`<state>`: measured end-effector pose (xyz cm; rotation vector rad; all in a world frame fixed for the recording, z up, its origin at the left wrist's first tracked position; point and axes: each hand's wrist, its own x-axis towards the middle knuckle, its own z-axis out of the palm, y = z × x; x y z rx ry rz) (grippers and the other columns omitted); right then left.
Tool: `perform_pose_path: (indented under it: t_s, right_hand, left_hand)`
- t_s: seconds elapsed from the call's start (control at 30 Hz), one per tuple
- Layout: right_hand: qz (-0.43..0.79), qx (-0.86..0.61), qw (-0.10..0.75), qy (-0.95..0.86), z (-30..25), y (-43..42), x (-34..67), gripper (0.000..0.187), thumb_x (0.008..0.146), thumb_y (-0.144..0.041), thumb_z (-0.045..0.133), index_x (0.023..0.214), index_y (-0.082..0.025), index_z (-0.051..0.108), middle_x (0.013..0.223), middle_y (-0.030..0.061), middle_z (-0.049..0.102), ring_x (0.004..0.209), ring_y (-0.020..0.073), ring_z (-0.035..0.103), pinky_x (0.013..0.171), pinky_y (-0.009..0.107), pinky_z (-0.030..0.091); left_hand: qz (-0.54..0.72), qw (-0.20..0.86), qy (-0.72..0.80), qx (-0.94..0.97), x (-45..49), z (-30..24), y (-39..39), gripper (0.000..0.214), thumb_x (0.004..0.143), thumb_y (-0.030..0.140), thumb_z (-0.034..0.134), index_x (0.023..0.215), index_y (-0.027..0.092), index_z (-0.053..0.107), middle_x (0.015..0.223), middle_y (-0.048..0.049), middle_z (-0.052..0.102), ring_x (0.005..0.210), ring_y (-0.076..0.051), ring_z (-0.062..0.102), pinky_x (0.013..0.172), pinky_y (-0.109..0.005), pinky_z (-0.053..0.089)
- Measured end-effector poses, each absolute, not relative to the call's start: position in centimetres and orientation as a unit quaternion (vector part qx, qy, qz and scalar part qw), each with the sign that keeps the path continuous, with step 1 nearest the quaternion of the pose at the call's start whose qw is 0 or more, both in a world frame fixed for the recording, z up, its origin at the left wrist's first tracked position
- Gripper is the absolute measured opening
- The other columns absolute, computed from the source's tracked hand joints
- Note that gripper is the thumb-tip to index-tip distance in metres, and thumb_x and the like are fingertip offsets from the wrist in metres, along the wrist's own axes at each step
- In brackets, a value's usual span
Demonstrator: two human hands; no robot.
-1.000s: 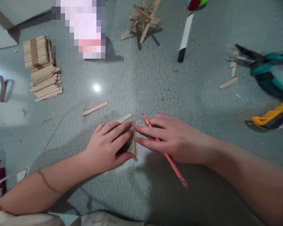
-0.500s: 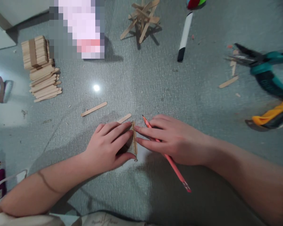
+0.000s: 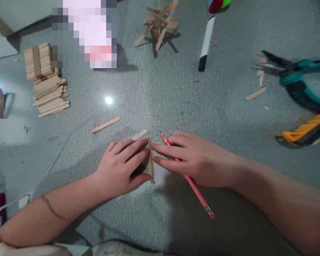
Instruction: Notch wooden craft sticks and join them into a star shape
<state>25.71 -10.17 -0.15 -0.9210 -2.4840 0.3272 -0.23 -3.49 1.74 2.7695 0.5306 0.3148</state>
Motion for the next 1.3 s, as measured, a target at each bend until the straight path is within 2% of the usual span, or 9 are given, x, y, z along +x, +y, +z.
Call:
perform_pose_path:
  t_s: [0.57, 1.17, 1.3]
  right_hand:
    - [0.117, -0.344, 0.236, -0.901, -0.17, -10.14, 25.68, 0.027, 0.096, -0.009, 0.050, 0.113, -0.012, 0.072, 0.126, 0.0138, 0.072, 0.084, 0.0234, 0.055, 0.074, 0.040, 0.045]
    - [0.116, -0.338, 0.236, -0.904, -0.31, -10.17, 25.73, 0.027, 0.095, -0.007, 0.052, 0.114, -0.012, 0.070, 0.125, 0.0147, 0.070, 0.084, 0.0214, 0.054, 0.076, 0.040, 0.045]
    - [0.113, -0.341, 0.238, -0.902, -0.20, -10.15, 25.74, 0.027, 0.096, -0.008, 0.050, 0.113, -0.014, 0.070, 0.125, 0.0124, 0.071, 0.084, 0.0212, 0.055, 0.075, 0.039, 0.047]
  left_hand:
    - [0.109, 0.150, 0.188, 0.964, -0.07, 1.80, -3.40, 0.058, 0.090, 0.064, 0.064, 0.123, 0.016, 0.065, 0.136, -0.0105, 0.068, 0.117, -0.028, 0.061, 0.090, -0.041, 0.047]
    - [0.104, 0.141, 0.176, 0.969, -0.04, 1.94, -3.36, 0.061, 0.091, 0.064, 0.063, 0.126, 0.014, 0.064, 0.136, -0.0129, 0.067, 0.117, -0.029, 0.061, 0.091, -0.042, 0.047]
    - [0.106, 0.145, 0.178, 0.968, 0.00, 1.89, -3.34, 0.060, 0.090, 0.062, 0.065, 0.127, 0.015, 0.064, 0.136, -0.0129, 0.068, 0.118, -0.029, 0.061, 0.091, -0.042, 0.047]
